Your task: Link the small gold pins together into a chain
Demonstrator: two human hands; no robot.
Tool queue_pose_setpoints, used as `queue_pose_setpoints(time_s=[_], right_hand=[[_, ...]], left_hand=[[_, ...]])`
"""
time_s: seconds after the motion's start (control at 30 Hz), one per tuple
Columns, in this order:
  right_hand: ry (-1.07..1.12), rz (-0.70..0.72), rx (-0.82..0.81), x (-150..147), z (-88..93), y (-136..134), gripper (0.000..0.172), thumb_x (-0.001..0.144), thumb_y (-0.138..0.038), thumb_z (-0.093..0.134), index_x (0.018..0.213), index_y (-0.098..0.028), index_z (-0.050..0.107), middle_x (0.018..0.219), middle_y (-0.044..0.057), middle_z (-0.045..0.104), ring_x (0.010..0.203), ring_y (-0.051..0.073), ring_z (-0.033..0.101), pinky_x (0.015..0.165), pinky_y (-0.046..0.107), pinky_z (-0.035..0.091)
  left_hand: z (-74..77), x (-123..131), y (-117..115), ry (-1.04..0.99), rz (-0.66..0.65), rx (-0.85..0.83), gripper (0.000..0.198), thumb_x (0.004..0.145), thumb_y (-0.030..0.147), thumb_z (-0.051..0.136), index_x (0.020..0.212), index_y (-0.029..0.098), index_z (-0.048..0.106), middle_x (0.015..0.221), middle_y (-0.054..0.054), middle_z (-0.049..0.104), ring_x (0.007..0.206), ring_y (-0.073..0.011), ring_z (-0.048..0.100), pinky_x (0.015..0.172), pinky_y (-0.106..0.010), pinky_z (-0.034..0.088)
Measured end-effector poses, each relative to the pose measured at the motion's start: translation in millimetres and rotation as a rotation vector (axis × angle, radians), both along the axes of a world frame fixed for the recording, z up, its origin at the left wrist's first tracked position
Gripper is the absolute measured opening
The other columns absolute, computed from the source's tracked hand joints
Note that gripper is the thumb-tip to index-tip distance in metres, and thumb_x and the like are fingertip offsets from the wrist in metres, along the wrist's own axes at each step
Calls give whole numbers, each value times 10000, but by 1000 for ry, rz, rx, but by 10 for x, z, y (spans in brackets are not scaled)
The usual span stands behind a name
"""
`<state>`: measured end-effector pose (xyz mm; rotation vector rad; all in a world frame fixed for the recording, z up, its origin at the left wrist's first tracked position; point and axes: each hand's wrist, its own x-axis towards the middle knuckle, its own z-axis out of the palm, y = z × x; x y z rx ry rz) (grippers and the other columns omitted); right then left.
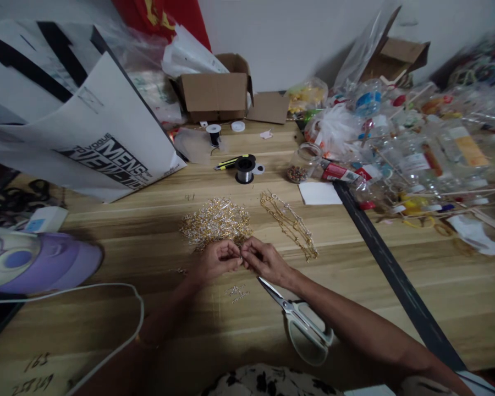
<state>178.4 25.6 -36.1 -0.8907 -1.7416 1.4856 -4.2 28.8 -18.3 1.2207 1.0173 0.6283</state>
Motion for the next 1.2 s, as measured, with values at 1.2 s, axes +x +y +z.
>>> queue_pose_setpoints(time_s=[1.2], right_hand=[[-172,-156,384,-27,56,-36,143,901,-274,480,884,-177,583,782,49,584,702,148,532,660,264,430]], left_hand=[[-26,-42,42,100,155,85,228,686,339,673,689,130,581,584,14,583,508,-76,514,503,-190,428]])
